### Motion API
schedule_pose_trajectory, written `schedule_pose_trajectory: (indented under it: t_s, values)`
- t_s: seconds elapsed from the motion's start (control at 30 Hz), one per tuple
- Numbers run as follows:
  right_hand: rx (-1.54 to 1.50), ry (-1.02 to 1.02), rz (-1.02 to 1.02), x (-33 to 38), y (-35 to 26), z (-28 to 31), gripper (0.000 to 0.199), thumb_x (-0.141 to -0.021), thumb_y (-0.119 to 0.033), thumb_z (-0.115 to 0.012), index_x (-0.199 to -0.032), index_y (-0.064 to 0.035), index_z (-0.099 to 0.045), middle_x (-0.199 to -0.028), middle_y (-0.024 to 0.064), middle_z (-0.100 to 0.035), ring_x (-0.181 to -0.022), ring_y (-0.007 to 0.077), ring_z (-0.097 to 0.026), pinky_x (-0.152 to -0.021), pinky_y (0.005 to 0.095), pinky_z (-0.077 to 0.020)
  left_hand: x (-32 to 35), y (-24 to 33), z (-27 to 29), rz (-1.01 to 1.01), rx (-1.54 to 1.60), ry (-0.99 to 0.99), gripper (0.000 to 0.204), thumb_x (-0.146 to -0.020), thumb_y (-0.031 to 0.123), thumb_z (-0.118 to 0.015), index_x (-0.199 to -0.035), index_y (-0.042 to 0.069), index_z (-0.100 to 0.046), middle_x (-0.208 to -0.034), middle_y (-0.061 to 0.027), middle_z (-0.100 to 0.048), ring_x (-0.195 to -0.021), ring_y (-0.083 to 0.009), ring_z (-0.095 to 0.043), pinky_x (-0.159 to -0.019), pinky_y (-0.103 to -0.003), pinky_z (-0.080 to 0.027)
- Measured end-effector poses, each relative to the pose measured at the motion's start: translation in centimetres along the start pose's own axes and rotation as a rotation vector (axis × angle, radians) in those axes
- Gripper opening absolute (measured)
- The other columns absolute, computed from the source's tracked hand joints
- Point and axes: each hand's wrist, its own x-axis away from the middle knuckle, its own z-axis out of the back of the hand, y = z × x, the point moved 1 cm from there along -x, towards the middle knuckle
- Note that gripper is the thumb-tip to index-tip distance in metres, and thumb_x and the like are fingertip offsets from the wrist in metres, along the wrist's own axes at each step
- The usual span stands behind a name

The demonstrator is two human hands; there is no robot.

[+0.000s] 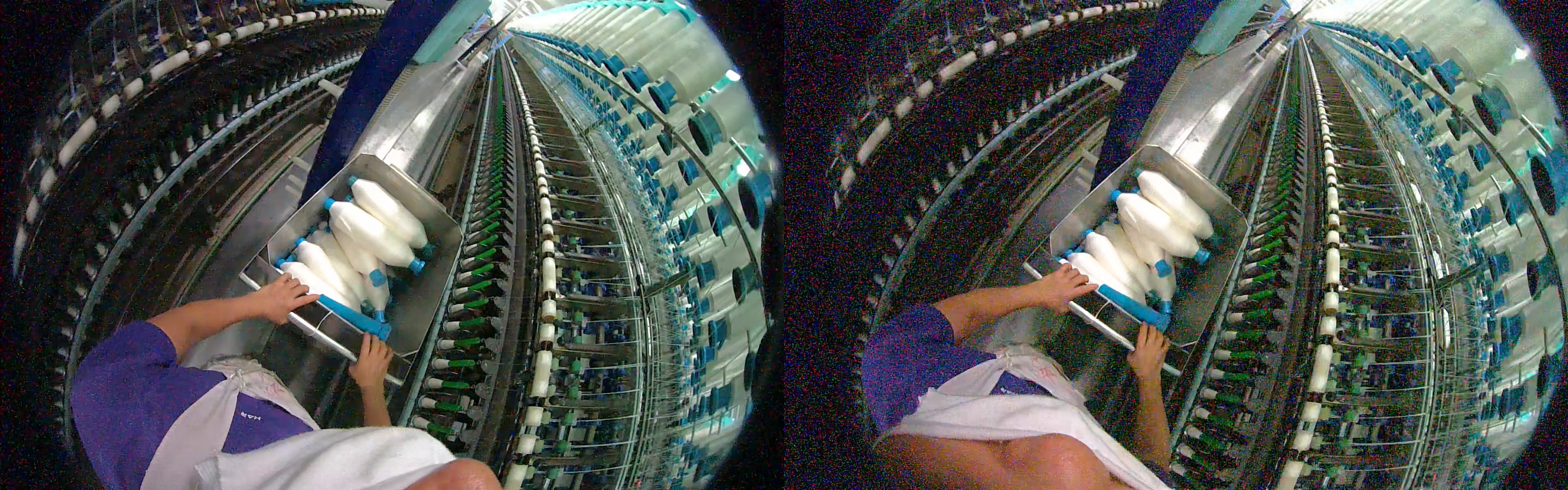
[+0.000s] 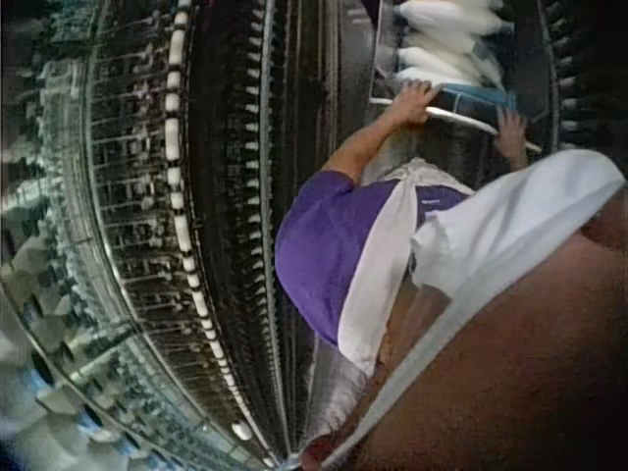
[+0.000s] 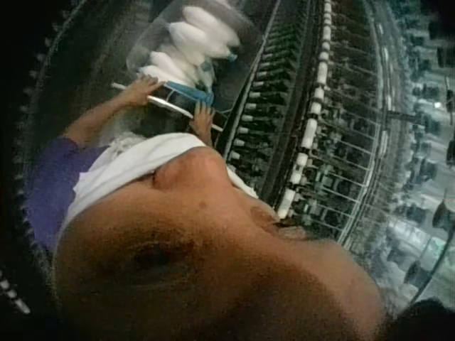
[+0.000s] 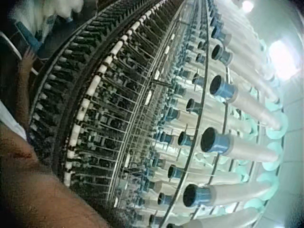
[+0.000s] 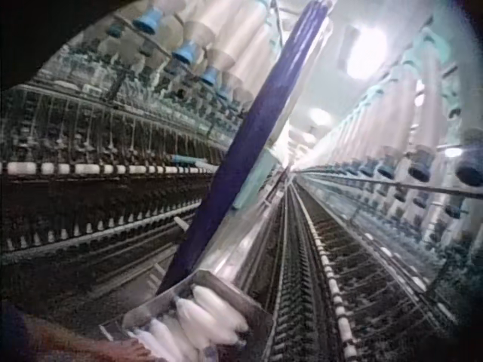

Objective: The person carries a metal tray of white yarn cones to a spinning machine, then repeatedly picks up cones and places them onto the machine's spindles. The person also threads yarn through guides and adjusts small green components on the machine.

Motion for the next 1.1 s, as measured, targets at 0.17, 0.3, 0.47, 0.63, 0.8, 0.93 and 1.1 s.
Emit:
schedule_pose_trajectory:
  t_s: [0.17, 0.3, 0.47, 0.63, 0.8, 0.93, 1.1]
  values:
    - [-0.018, 0.026, -0.031, -6.0, 2.3, 0.0, 0.085, -0.060, -0.023, -0.077, -0.136, -0.0046, -0.043, -0.132, 0.0140, -0.047, -0.116, 0.0340, -0.048, -0.101, 0.0541, -0.0351, -4.9, -4.2, 2.0, -0.039, -0.053, 0.156, 0.097, -0.058, 0.024, -0.077, -0.145, 0.012, -0.035, -0.120, -0.0132, -0.053, -0.107, -0.0307, -0.051, -0.094, -0.046, -0.036]
    - [0.087, -0.071, -0.071, -10.1, 5.8, -0.7, 0.086, -0.061, -0.024, -0.077, -0.137, -0.0049, -0.042, -0.133, 0.0141, -0.046, -0.117, 0.0340, -0.047, -0.101, 0.0546, -0.0347, -9.4, -6.0, 1.8, -0.023, -0.010, 0.129, 0.096, -0.059, 0.024, -0.077, -0.145, 0.012, -0.036, -0.120, -0.0126, -0.053, -0.108, -0.0304, -0.051, -0.096, -0.046, -0.035]
    - [0.071, -0.007, 0.011, -15.0, 10.0, -2.0, 0.094, -0.056, -0.029, -0.082, -0.137, -0.0045, -0.041, -0.132, 0.0139, -0.047, -0.118, 0.0328, -0.047, -0.102, 0.0536, -0.0338, -14.9, -8.7, 1.3, 0.025, 0.004, 0.096, 0.095, -0.061, 0.024, -0.076, -0.145, 0.013, -0.034, -0.123, -0.0127, -0.052, -0.112, -0.0311, -0.050, -0.098, -0.048, -0.034]
    - [0.083, 0.050, 0.065, -20.1, 13.8, -2.1, 0.098, -0.058, -0.030, -0.082, -0.140, -0.0052, -0.035, -0.133, 0.0151, -0.047, -0.121, 0.0347, -0.045, -0.104, 0.0532, -0.0311, -20.5, -11.6, 1.7, 0.019, 0.086, 0.061, 0.092, -0.062, 0.022, -0.075, -0.145, 0.012, -0.035, -0.129, -0.0152, -0.049, -0.120, -0.0320, -0.046, -0.103, -0.050, -0.032]
    - [-0.241, 0.210, 0.214, -26.3, 12.3, -2.9, 0.078, -0.065, -0.019, -0.069, -0.136, -0.0045, -0.040, -0.132, 0.0204, -0.043, -0.120, 0.0408, -0.041, -0.097, 0.0591, -0.0300, -23.9, -14.2, 5.2, -0.056, 0.213, 0.183, 0.064, -0.072, 0.029, -0.073, -0.129, 0.009, -0.053, -0.128, -0.0146, -0.050, -0.119, -0.0295, -0.048, -0.097, -0.043, -0.039]
    - [-0.180, -0.127, 0.127, -31.6, 10.1, -5.3, 0.054, -0.067, -0.023, -0.070, -0.116, -0.0083, -0.053, -0.116, 0.0148, -0.056, -0.109, 0.0359, -0.053, -0.092, 0.0568, -0.0376, -22.7, -19.8, 12.1, -0.032, 0.211, 0.593, 0.034, -0.075, 0.019, -0.069, -0.107, 0.009, -0.064, -0.102, -0.0099, -0.061, -0.099, -0.0284, -0.058, -0.086, -0.044, -0.041]
    - [-0.121, -0.070, -0.014, -35.8, 11.3, -6.8, 0.022, -0.068, -0.025, -0.070, -0.075, -0.0090, -0.057, -0.075, 0.0117, -0.062, -0.077, 0.0363, -0.061, -0.070, 0.0535, -0.0425, -20.4, -37.8, 25.5, 0.308, -0.150, 0.949, 0.028, -0.082, 0.015, -0.062, -0.107, 0.004, -0.057, -0.102, -0.0155, -0.057, -0.094, -0.0355, -0.053, -0.084, -0.045, -0.041]
